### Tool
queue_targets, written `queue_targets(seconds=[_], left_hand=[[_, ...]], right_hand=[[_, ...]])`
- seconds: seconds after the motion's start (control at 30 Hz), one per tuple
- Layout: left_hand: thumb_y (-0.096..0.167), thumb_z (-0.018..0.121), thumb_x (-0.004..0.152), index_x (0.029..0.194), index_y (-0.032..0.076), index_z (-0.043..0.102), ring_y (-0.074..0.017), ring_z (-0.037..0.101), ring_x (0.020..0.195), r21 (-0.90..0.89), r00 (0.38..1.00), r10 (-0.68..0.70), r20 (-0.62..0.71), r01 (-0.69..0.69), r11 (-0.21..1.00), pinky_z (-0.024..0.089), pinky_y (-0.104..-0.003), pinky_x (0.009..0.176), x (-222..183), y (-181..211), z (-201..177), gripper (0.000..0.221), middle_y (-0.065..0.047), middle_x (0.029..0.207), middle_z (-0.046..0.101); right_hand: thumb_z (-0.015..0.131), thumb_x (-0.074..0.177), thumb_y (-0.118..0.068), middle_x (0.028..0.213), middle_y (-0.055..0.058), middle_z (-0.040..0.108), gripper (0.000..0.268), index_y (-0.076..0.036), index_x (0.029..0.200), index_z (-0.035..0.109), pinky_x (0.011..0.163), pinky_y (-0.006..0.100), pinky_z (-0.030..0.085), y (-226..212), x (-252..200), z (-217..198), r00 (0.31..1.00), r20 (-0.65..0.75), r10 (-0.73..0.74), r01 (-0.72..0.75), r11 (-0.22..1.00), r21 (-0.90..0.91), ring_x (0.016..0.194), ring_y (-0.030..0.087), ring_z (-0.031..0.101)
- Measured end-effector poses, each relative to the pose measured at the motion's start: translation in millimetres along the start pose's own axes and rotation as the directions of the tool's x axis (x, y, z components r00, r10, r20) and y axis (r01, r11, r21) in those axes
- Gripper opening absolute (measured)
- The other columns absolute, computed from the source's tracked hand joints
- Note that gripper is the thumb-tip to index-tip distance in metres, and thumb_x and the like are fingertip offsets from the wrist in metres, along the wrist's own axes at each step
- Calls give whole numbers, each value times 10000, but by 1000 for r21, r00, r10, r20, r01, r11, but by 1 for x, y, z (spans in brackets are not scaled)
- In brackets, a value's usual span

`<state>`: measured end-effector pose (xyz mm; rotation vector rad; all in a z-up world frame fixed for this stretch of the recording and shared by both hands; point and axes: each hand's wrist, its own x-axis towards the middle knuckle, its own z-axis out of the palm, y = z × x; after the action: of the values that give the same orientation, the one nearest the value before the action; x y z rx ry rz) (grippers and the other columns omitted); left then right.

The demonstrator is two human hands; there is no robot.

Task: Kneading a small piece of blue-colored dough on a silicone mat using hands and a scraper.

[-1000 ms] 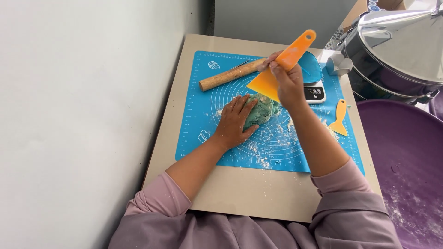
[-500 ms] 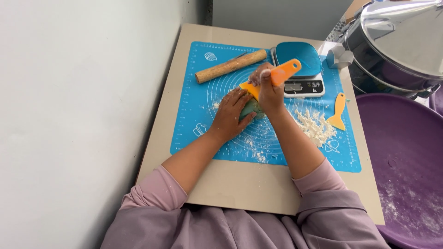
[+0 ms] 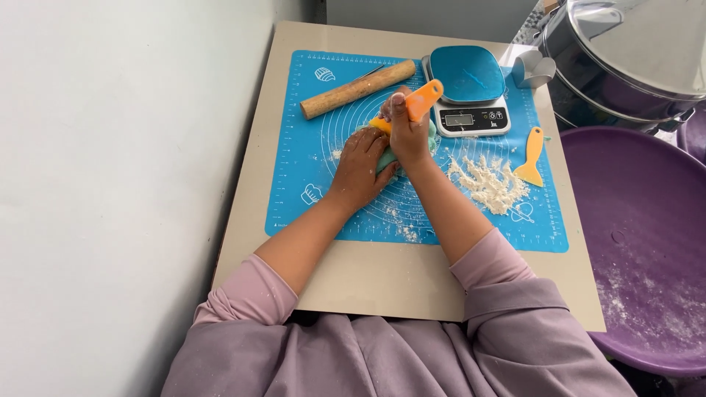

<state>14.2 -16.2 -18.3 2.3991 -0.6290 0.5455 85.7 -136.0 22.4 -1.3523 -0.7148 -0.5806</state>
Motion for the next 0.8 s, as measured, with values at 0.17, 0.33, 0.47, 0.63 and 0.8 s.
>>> queue_targets(seconds=[0.17, 0.33, 0.47, 0.63, 0.8], left_hand=[[450, 602, 1020, 1364, 120, 560, -318, 436, 1449, 27, 1000, -7, -2, 7, 1000, 254, -489, 1268, -1, -8, 9, 479, -124, 1421, 540], [334, 608, 1017, 1337, 47, 588, -368, 536, 1328, -20, 989, 86, -117, -89, 996, 354, -518, 1205, -4, 0, -1, 431, -183, 1366, 613], [482, 472, 1007, 1429, 103, 478, -411, 399, 1439, 333, 990, 15, 141, -62, 941, 273, -629, 1198, 8, 7, 5, 567, -178, 1489, 488], [789, 365, 921, 1543, 55, 407, -395, 244, 1547, 598, 926, -40, 374, -208, 774, 122, -611, 1262, 3, 25, -24, 964, -211, 1631, 367], [676, 604, 905, 1487, 39, 474, -379, 345, 1513, 340, 990, 111, 84, -133, 931, 190, -549, 1280, -18, -2, 2, 873, -194, 1568, 427]], right_hand=[[473, 1103, -341, 711, -1, 503, 306, -120, 898, 527, 762, 312, 571, 26, 1, 2, 999, -36, -35, 36, 999, 32, 642, 100, 548], [531, 1041, -474, 767, -2, 497, 347, -139, 950, 505, 703, 277, 516, 15, 11, 6, 986, -118, 118, -111, 992, 60, 677, 105, 507], [484, 1066, -429, 748, -11, 480, 324, -148, 905, 510, 760, 291, 531, 34, 15, -3, 989, -132, 59, -43, 992, 120, 667, 99, 508], [440, 1104, -325, 712, 1, 477, 369, -99, 819, 499, 768, 312, 539, 31, 10, 3, 998, -15, -68, 68, 998, -19, 655, 146, 546], [490, 1093, -347, 721, 62, 537, 381, -66, 854, 583, 749, 360, 514, 13, -2, 10, 991, 123, -54, 77, 978, -193, 647, 204, 549]])
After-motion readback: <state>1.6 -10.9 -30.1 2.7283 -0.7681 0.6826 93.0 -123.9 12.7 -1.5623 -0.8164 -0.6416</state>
